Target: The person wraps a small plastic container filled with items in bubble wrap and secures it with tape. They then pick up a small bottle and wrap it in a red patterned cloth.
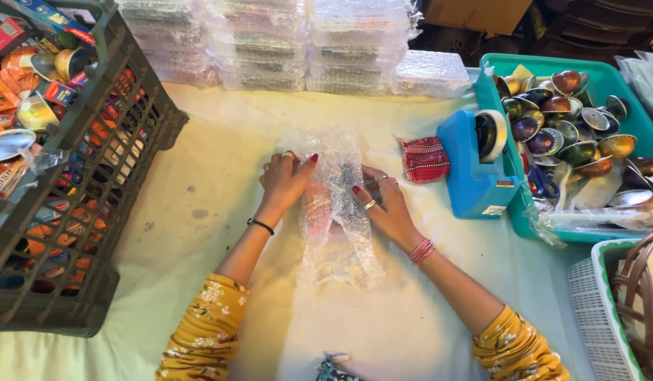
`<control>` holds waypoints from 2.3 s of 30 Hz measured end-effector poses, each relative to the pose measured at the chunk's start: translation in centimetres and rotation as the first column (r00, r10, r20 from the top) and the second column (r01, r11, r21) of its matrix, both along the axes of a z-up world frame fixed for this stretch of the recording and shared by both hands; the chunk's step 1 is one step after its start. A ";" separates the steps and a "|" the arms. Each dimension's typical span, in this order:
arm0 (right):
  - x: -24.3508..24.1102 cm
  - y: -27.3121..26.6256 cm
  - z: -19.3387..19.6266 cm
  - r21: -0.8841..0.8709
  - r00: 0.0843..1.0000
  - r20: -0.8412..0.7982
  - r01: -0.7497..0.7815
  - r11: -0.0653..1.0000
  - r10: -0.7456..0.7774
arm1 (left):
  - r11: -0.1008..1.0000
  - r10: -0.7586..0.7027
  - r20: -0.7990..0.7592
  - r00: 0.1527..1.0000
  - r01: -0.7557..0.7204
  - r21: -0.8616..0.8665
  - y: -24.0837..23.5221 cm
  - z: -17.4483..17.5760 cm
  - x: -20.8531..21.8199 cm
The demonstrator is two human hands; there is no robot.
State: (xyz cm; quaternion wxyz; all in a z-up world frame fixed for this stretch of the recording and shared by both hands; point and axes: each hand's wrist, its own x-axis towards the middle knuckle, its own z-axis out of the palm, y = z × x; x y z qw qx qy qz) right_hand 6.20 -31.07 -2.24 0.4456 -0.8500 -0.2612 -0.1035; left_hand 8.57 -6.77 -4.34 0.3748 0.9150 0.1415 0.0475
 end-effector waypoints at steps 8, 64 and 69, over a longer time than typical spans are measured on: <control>0.3 -0.7 -0.9 0.508 0.909 -0.277 -0.137 0.850 0.311 | 0.599 -0.073 0.298 0.952 0.281 -0.750 0.6 -0.7 -1.2; -1.2 2.8 6.5 -0.356 0.884 0.281 -0.266 0.896 0.374 | 0.363 0.067 0.524 0.849 0.468 -0.805 1.7 -1.2 -1.2; -1.8 2.7 6.6 -0.420 0.882 0.211 -0.308 0.854 0.422 | 0.305 0.086 0.540 0.837 0.494 -0.814 1.7 -0.2 -1.6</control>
